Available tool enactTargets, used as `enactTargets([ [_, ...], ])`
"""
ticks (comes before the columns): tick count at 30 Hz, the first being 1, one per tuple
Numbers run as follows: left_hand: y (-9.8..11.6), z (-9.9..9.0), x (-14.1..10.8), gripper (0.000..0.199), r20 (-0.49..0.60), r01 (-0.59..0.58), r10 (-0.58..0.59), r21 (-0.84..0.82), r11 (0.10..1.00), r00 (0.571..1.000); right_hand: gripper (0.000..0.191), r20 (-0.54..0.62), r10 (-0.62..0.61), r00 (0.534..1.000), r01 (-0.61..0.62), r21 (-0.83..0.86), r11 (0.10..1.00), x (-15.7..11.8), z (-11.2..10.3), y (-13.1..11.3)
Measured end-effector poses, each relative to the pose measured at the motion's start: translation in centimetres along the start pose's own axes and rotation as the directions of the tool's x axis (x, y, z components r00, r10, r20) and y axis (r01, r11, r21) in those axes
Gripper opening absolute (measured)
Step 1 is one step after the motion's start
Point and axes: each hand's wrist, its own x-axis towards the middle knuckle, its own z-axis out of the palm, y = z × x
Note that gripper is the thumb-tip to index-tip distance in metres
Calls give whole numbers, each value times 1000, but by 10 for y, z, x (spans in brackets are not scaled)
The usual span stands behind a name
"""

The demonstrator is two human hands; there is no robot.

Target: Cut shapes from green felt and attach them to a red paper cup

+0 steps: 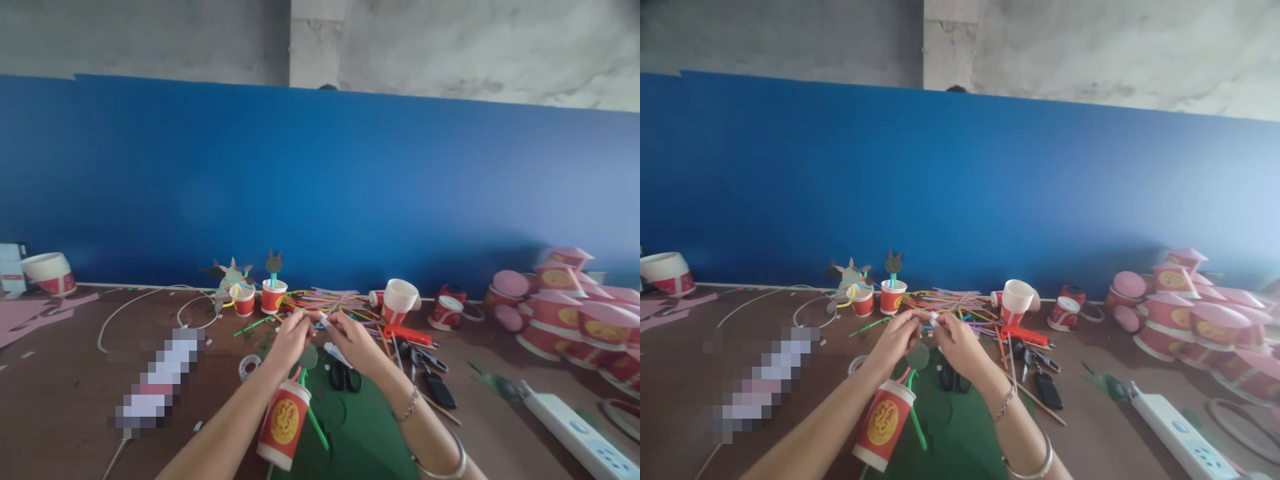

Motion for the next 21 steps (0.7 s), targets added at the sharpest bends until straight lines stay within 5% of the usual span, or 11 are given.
enactTargets([
  [7, -3, -2, -5, 32, 28, -327, 341, 364, 872, 940, 14, 10, 19, 1000, -19, -23, 1000, 0, 0, -2],
  [13, 0, 0, -10, 33, 26, -272, 309, 548, 791, 951, 16, -24, -3, 1000, 2, -43, 999, -1, -1, -4],
  [21, -4, -3, -6, 17, -27, -246, 312, 553, 796, 950, 19, 19, -25, 1000, 27, -118, 993, -2, -1, -7],
])
